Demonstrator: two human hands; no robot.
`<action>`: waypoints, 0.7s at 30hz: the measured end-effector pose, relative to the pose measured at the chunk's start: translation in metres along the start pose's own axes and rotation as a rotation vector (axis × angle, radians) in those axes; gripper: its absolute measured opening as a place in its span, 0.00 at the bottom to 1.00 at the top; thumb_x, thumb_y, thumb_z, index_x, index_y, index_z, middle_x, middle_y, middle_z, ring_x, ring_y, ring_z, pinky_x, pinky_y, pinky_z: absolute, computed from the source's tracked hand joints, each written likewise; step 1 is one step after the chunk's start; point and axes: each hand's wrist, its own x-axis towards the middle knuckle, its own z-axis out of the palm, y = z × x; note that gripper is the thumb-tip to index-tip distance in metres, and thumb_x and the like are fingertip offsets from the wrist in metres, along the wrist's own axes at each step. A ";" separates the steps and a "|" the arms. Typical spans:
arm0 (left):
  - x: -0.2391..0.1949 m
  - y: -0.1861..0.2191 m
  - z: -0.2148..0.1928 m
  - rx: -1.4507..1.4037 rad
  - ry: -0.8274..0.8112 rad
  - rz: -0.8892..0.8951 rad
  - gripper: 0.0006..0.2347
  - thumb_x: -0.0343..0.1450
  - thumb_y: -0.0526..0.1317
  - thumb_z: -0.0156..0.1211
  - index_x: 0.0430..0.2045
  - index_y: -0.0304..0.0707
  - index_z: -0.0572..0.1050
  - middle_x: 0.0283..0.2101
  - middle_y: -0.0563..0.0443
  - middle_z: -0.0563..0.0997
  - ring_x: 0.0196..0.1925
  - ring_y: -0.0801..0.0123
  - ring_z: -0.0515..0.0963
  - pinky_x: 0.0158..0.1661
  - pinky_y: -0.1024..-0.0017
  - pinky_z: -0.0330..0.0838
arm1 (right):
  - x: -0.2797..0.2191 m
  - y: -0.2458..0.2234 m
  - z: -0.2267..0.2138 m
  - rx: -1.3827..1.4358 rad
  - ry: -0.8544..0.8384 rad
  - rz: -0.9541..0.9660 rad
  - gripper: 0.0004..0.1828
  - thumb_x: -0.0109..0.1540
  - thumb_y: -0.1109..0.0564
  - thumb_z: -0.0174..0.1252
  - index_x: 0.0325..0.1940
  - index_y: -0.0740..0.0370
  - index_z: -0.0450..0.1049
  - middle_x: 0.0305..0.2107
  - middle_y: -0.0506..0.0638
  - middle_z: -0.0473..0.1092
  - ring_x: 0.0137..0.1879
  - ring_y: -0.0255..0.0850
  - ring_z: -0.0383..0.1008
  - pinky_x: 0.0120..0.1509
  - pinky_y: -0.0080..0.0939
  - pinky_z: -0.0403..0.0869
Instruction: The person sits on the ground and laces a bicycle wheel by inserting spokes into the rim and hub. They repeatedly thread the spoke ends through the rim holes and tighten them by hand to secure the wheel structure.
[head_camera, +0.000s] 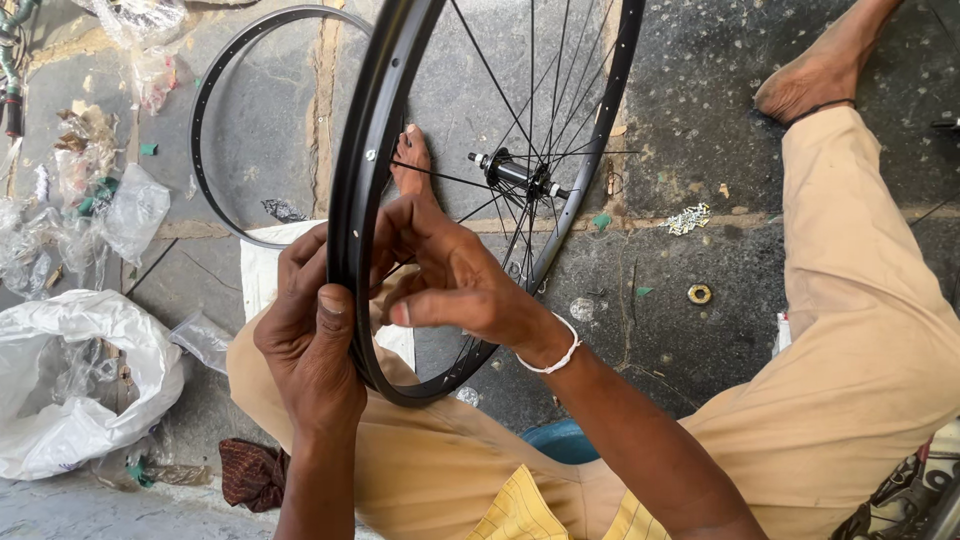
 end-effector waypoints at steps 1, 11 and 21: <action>0.000 0.002 0.000 0.009 0.006 -0.005 0.18 0.79 0.46 0.62 0.58 0.33 0.77 0.63 0.44 0.72 0.66 0.64 0.73 0.66 0.64 0.71 | 0.001 0.000 0.002 0.057 0.018 0.013 0.19 0.68 0.60 0.61 0.62 0.61 0.67 0.42 0.46 0.70 0.47 0.32 0.74 0.57 0.36 0.78; -0.002 0.005 0.006 -0.051 0.019 -0.043 0.19 0.78 0.46 0.62 0.57 0.30 0.77 0.61 0.44 0.71 0.45 0.69 0.78 0.40 0.73 0.77 | 0.000 0.000 0.001 -0.078 -0.005 0.078 0.16 0.76 0.52 0.52 0.60 0.67 0.72 0.35 0.45 0.70 0.41 0.32 0.71 0.51 0.35 0.74; -0.002 0.008 0.010 -0.017 0.022 -0.007 0.19 0.79 0.46 0.61 0.58 0.28 0.75 0.62 0.42 0.71 0.61 0.62 0.73 0.56 0.67 0.75 | -0.004 0.005 0.004 -0.191 0.022 0.034 0.11 0.75 0.57 0.56 0.60 0.62 0.70 0.40 0.45 0.70 0.46 0.33 0.72 0.56 0.37 0.76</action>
